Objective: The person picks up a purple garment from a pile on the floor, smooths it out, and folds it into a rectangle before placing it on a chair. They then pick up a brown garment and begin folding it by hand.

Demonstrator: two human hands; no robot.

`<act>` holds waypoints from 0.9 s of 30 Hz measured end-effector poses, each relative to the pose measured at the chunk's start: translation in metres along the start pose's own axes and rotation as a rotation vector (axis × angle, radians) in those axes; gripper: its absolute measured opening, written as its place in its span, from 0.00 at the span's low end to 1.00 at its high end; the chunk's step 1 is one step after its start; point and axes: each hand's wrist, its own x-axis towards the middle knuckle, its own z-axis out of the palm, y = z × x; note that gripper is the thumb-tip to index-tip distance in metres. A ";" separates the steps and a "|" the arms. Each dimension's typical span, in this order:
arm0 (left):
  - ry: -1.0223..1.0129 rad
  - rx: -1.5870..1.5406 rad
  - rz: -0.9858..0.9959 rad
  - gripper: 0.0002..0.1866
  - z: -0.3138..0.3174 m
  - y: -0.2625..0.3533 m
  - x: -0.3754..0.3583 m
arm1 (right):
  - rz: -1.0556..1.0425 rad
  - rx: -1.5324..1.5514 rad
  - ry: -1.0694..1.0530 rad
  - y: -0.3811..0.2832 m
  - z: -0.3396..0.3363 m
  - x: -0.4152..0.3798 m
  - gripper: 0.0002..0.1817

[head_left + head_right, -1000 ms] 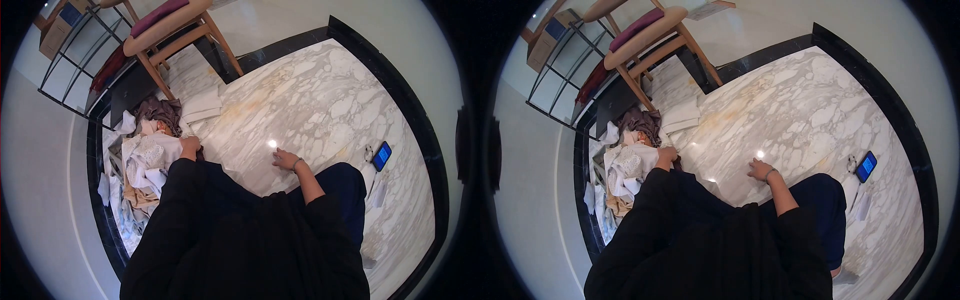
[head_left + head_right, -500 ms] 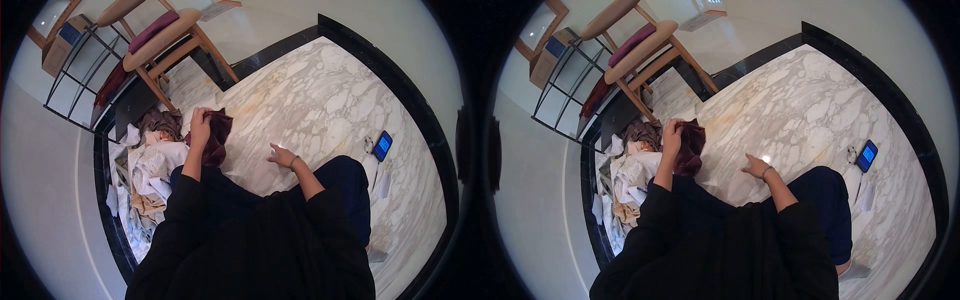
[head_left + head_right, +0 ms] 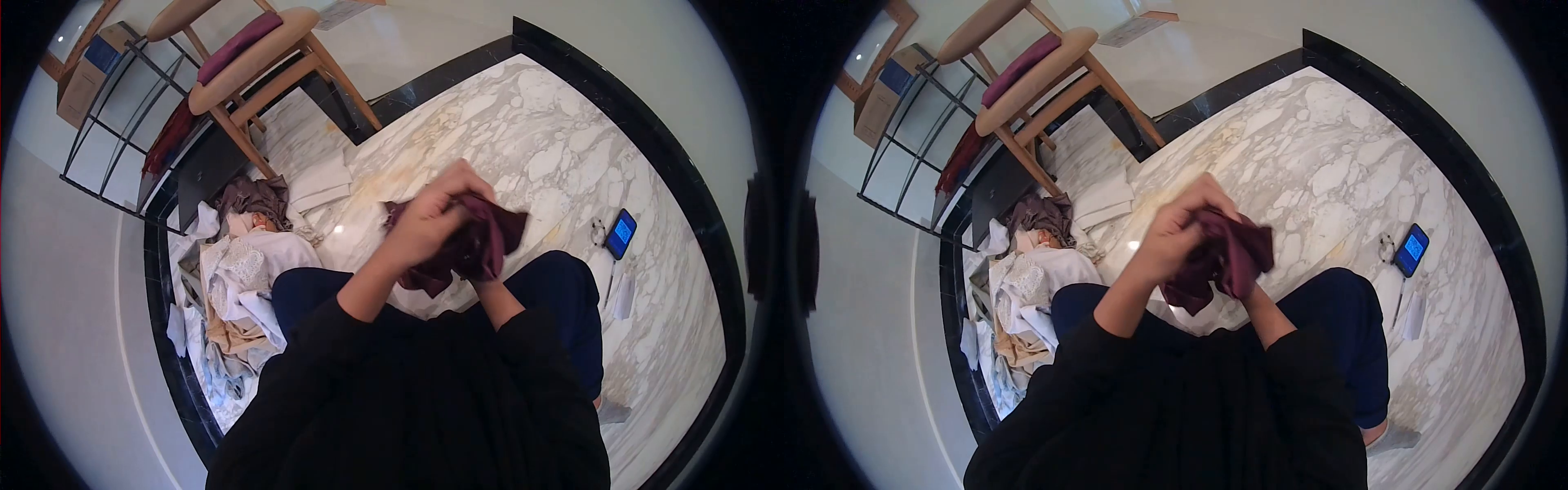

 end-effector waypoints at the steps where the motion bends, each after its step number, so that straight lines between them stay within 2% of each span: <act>1: -0.067 0.066 0.042 0.15 0.006 -0.001 0.005 | 0.028 0.058 0.071 -0.004 -0.009 0.002 0.38; 2: -0.029 0.058 0.051 0.15 0.008 -0.005 0.007 | 0.115 0.146 0.121 -0.007 -0.018 0.004 0.37; 5: 0.137 -0.002 0.013 0.13 0.005 -0.028 0.009 | 0.606 0.590 0.211 -0.004 -0.052 0.018 0.35; 6: 0.243 -0.022 -0.047 0.20 0.000 -0.026 0.008 | 0.750 0.683 0.220 0.000 -0.065 0.023 0.34; 9: 0.580 -0.111 -0.113 0.11 -0.042 -0.065 -0.006 | 1.005 0.694 0.191 0.012 -0.092 0.033 0.32; 11: 0.742 -0.117 -0.139 0.10 -0.077 -0.085 -0.024 | 1.023 0.432 0.120 0.017 -0.104 0.036 0.30; 12: 0.836 -0.059 -0.197 0.11 -0.095 -0.098 -0.033 | 0.990 0.219 0.077 0.020 -0.107 0.036 0.30; 13: 0.844 0.072 -0.205 0.13 -0.112 -0.109 -0.043 | 0.930 0.005 0.104 0.023 -0.105 0.037 0.25; 16: 0.857 0.382 -0.442 0.16 -0.171 -0.179 -0.099 | 1.071 -0.496 -0.220 -0.009 -0.106 0.051 0.30; 17: 0.889 0.359 -0.576 0.17 -0.176 -0.186 -0.109 | 1.090 -0.569 -0.255 -0.009 -0.107 0.048 0.36; 19: 0.941 0.305 -0.848 0.18 -0.183 -0.202 -0.128 | 1.052 -0.708 -0.343 0.001 -0.107 0.038 0.39; 21: 0.737 0.507 -0.796 0.20 -0.199 -0.242 -0.146 | 1.076 -0.784 -0.428 0.010 -0.107 0.032 0.41; 23: 0.544 0.791 -0.724 0.24 -0.191 -0.252 -0.145 | 1.104 -0.798 -0.534 0.008 -0.106 0.034 0.39; 26: 0.306 0.766 -0.779 0.31 -0.152 -0.231 -0.119 | 1.175 -0.828 -0.730 0.011 -0.101 0.035 0.34; 27: 0.254 0.793 -0.732 0.34 -0.143 -0.240 -0.119 | 1.203 -0.839 -0.802 0.011 -0.099 0.035 0.32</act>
